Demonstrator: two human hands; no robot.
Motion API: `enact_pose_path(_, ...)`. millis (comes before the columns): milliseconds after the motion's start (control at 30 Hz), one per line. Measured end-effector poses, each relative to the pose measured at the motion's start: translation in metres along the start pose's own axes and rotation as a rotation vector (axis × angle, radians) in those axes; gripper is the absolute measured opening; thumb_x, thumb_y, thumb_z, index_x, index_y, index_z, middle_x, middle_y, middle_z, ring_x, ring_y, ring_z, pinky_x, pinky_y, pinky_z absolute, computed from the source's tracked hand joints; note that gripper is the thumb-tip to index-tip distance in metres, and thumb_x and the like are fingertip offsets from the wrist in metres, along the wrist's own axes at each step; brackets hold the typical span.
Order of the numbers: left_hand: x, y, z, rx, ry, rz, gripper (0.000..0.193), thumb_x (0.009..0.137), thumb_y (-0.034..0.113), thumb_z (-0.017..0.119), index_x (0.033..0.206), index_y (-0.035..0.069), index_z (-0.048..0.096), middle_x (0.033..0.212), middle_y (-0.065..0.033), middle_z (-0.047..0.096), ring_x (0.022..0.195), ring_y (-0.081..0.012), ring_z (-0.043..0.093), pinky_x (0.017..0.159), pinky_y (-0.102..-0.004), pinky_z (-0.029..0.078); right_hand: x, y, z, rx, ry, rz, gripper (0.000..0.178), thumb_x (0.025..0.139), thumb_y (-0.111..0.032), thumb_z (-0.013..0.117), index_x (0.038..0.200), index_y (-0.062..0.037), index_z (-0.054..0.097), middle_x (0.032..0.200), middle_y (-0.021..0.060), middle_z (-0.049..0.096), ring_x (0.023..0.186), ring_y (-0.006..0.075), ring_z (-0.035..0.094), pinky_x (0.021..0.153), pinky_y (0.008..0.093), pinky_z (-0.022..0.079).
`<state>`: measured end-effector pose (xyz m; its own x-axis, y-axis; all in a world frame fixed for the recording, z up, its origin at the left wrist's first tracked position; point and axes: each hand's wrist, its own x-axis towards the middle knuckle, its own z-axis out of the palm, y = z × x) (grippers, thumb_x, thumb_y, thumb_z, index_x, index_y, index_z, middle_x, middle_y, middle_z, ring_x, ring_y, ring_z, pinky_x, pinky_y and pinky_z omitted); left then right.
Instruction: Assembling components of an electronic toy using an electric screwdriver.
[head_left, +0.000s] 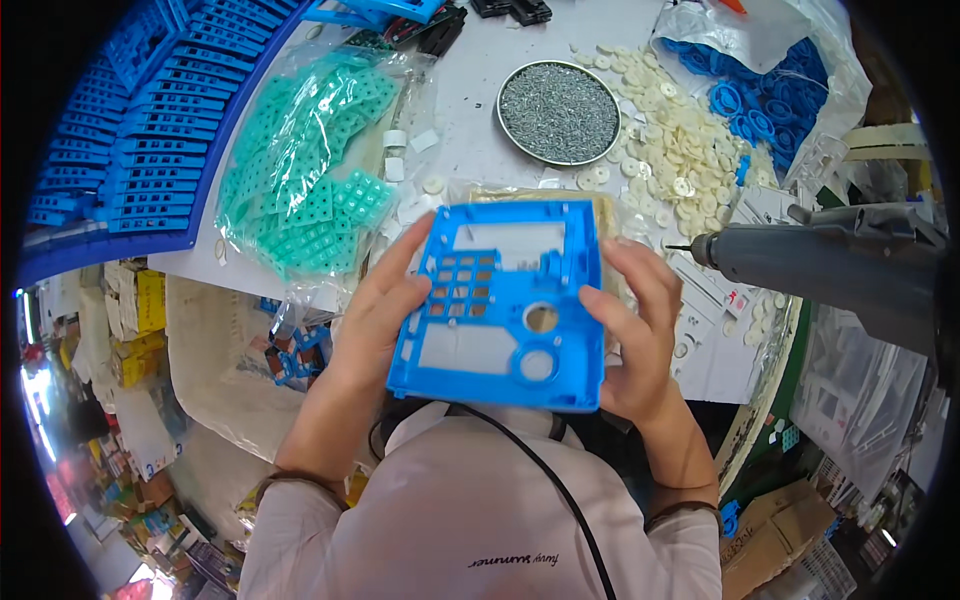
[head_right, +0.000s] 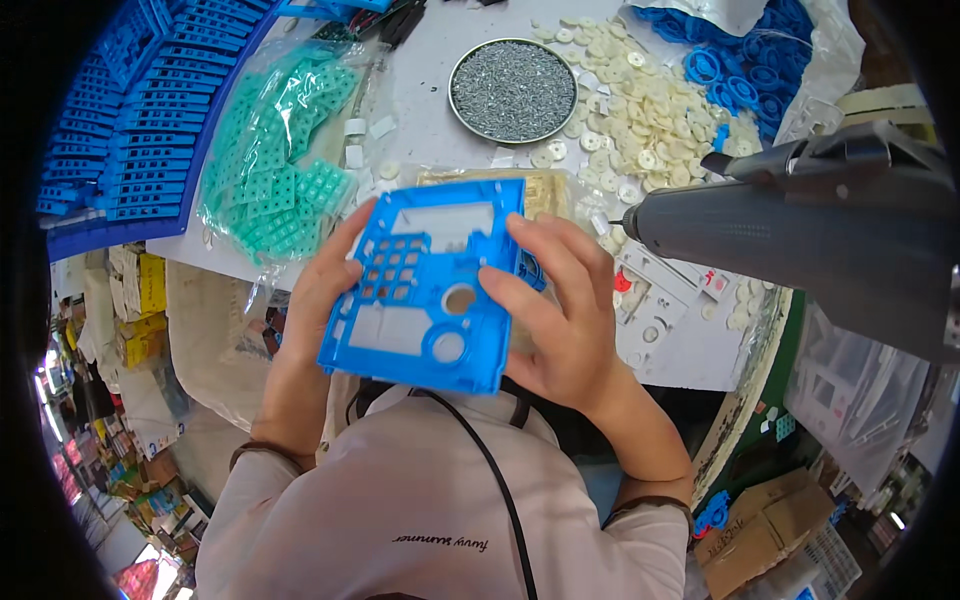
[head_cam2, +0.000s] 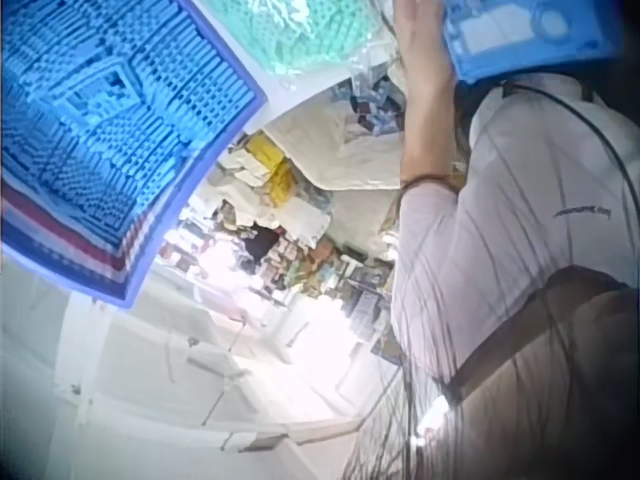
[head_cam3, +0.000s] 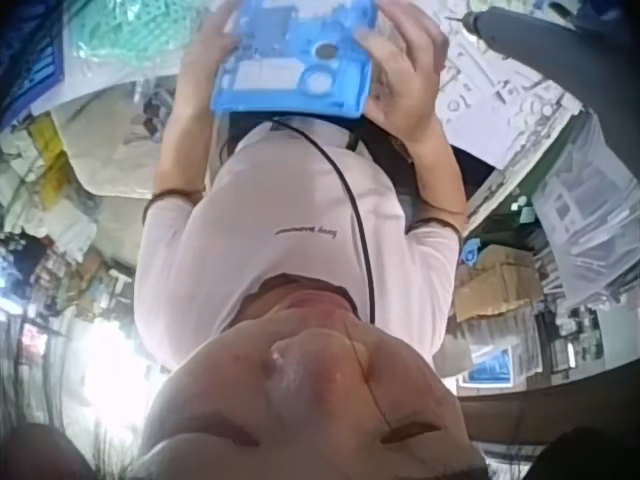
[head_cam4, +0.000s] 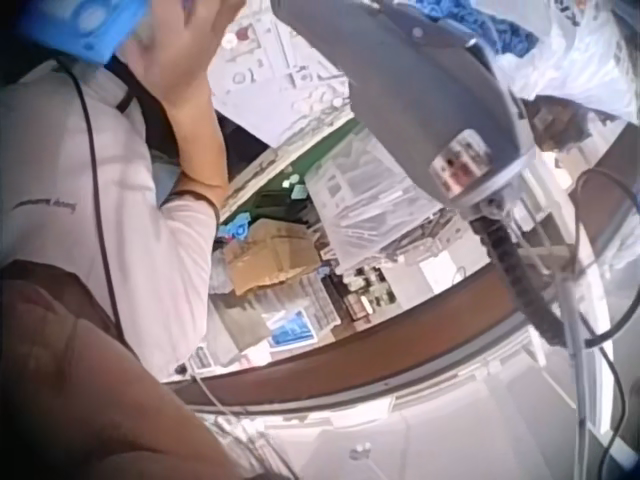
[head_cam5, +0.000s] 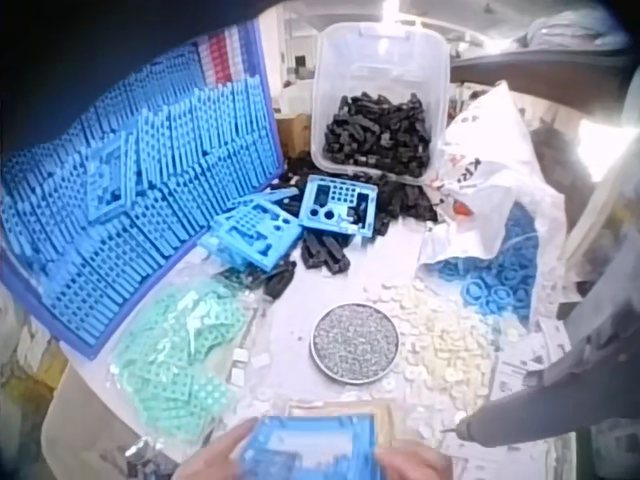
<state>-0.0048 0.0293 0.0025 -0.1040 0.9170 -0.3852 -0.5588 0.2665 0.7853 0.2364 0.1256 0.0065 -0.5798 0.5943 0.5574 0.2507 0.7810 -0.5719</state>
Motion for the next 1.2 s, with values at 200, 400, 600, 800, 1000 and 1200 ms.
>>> enact_pose_path(200, 0.026, -0.020, 0.014, 0.309, 0.107, 0.518, 0.076, 0.101, -0.004, 0.041, 0.166, 0.002, 0.002, 0.155, -0.0254, 0.043, 0.131, -0.0302, 0.059, 0.109, -0.0419, 0.048, -0.023, 0.001, -0.011, 1.298, -0.003, 0.954, 0.055, 0.097, -0.008, 0.062, 0.147, 0.0073, 0.046, 0.137, 0.0232, 0.061, 0.122, 0.0301, 0.066, 0.093, 0.0386, 0.059)
enact_pose_path(400, 0.027, -0.020, 0.017, 0.435, -0.008, 0.427, 0.080, 0.100, -0.010, 0.035, 0.166, 0.005, -0.006, 0.160, -0.0247, 0.038, 0.138, -0.0312, 0.053, 0.111, -0.0396, 0.046, -0.030, 0.003, -0.007, 1.180, -0.110, 1.039, 0.038, 0.100, -0.009, 0.064, 0.133, 0.0093, 0.057, 0.108, 0.0201, 0.075, 0.093, 0.0253, 0.077, 0.080, 0.0335, 0.064)
enact_pose_path(600, 0.031, -0.024, 0.016, 0.459, -0.060, 0.345, 0.080, 0.101, -0.007, 0.039, 0.166, 0.003, -0.006, 0.150, -0.0235, 0.051, 0.125, -0.0272, 0.063, 0.103, -0.0352, 0.050, -0.045, 0.007, -0.012, 1.231, -0.128, 1.203, 0.037, 0.099, -0.009, 0.069, 0.131, 0.0072, 0.059, 0.105, 0.0190, 0.076, 0.087, 0.0234, 0.077, 0.072, 0.0330, 0.064)
enact_pose_path(800, 0.033, -0.041, 0.007, 0.776, 0.006, 0.295, 0.078, 0.099, 0.003, 0.053, 0.164, -0.002, 0.010, 0.096, -0.0167, 0.074, 0.081, -0.0223, 0.074, 0.074, -0.0329, 0.055, -0.030, 0.008, -0.045, 0.333, -0.384, 0.959, 0.057, 0.088, -0.014, 0.082, 0.137, 0.0038, 0.059, 0.086, 0.0103, 0.073, 0.066, 0.0182, 0.067, 0.056, 0.0290, 0.053)
enact_pose_path(1000, 0.026, -0.042, 0.011, 1.114, 0.035, 0.351, 0.074, 0.097, 0.002, 0.055, 0.164, 0.000, 0.022, 0.065, -0.0025, 0.056, 0.055, -0.0101, 0.050, 0.056, -0.0270, 0.042, -0.010, 0.018, -0.025, -0.185, -0.393, 0.326, 0.064, 0.074, -0.016, 0.087, 0.131, 0.0000, 0.065, 0.106, 0.0144, 0.064, 0.093, 0.0321, 0.061, 0.080, 0.0393, 0.052)
enact_pose_path(1200, 0.025, -0.043, 0.007, 1.171, 0.070, 0.355, 0.073, 0.096, 0.003, 0.059, 0.162, 0.000, 0.028, 0.061, -0.0025, 0.050, 0.053, -0.0112, 0.050, 0.054, -0.0287, 0.041, -0.011, 0.023, -0.015, -0.152, -0.420, 0.359, 0.058, 0.073, -0.016, 0.087, 0.126, 0.0008, 0.067, 0.119, 0.0155, 0.059, 0.100, 0.0333, 0.058, 0.086, 0.0417, 0.051)
